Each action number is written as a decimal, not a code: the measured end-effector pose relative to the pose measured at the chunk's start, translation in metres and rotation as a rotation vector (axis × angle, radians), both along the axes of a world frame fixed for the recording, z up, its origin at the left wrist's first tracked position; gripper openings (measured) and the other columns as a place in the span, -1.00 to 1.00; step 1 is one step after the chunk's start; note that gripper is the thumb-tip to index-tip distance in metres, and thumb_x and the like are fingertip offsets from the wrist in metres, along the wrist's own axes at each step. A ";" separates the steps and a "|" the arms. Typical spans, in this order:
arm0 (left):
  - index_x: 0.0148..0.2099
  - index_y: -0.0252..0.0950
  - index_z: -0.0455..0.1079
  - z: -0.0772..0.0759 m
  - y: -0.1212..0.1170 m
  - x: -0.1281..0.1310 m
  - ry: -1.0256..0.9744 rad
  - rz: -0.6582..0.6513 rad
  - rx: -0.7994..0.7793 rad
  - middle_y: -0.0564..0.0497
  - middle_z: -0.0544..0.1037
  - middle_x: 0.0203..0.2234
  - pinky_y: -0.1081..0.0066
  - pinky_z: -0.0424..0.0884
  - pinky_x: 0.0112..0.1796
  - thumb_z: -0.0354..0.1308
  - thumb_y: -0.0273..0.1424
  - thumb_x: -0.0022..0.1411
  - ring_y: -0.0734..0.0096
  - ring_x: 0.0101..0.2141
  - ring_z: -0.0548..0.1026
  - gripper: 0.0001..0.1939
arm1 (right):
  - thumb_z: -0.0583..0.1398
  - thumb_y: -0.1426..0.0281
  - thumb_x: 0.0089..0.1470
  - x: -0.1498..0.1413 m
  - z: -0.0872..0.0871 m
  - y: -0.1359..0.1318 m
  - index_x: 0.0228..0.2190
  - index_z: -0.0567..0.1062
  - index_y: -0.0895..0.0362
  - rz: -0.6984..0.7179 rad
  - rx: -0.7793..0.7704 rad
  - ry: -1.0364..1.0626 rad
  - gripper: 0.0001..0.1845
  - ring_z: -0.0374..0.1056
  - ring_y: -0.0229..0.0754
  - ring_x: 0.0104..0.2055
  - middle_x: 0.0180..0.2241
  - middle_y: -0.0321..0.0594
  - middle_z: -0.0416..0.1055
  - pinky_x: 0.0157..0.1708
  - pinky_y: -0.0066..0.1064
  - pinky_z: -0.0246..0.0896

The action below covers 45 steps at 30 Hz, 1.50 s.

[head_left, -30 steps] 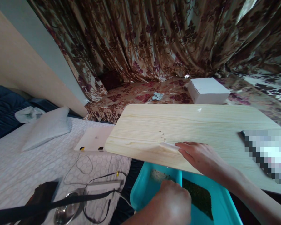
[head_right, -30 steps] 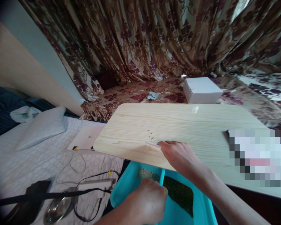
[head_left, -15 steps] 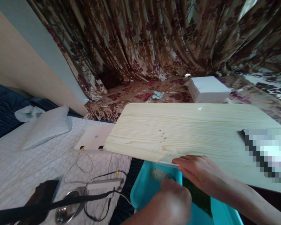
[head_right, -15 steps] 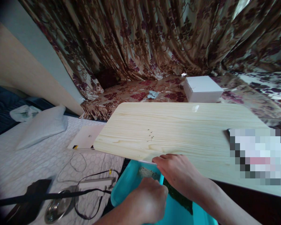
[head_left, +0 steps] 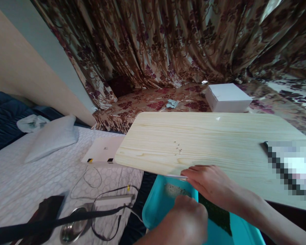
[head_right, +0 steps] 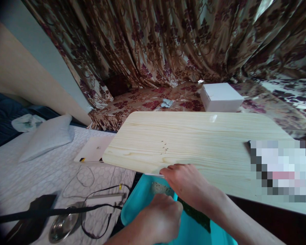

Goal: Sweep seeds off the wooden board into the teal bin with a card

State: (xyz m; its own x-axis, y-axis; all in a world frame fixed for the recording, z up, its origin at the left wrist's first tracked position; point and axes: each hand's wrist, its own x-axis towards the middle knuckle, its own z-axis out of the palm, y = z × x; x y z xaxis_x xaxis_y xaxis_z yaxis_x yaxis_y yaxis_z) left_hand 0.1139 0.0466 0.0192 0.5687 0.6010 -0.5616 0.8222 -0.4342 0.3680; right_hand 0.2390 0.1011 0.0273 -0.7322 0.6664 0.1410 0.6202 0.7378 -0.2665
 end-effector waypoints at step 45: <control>-0.14 -0.25 0.51 -0.019 -0.006 -0.095 -0.035 0.392 0.031 -0.12 0.61 -0.21 0.22 0.37 -0.11 -0.14 -0.48 0.32 0.11 -0.12 0.53 -0.64 | 0.11 0.41 0.17 0.052 -0.015 0.055 -0.22 0.61 0.03 -0.278 0.177 -0.080 -0.73 0.55 -0.04 -0.36 -0.27 -0.17 0.64 -0.49 -0.34 0.28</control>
State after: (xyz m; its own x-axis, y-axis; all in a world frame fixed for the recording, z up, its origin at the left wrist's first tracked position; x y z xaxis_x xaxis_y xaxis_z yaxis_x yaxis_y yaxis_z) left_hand 0.0193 0.0410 0.0000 0.3113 0.7928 -0.5240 0.9150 -0.1012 0.3905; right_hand 0.2914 0.1557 0.0120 -0.5396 0.8123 0.2215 0.8177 0.5682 -0.0919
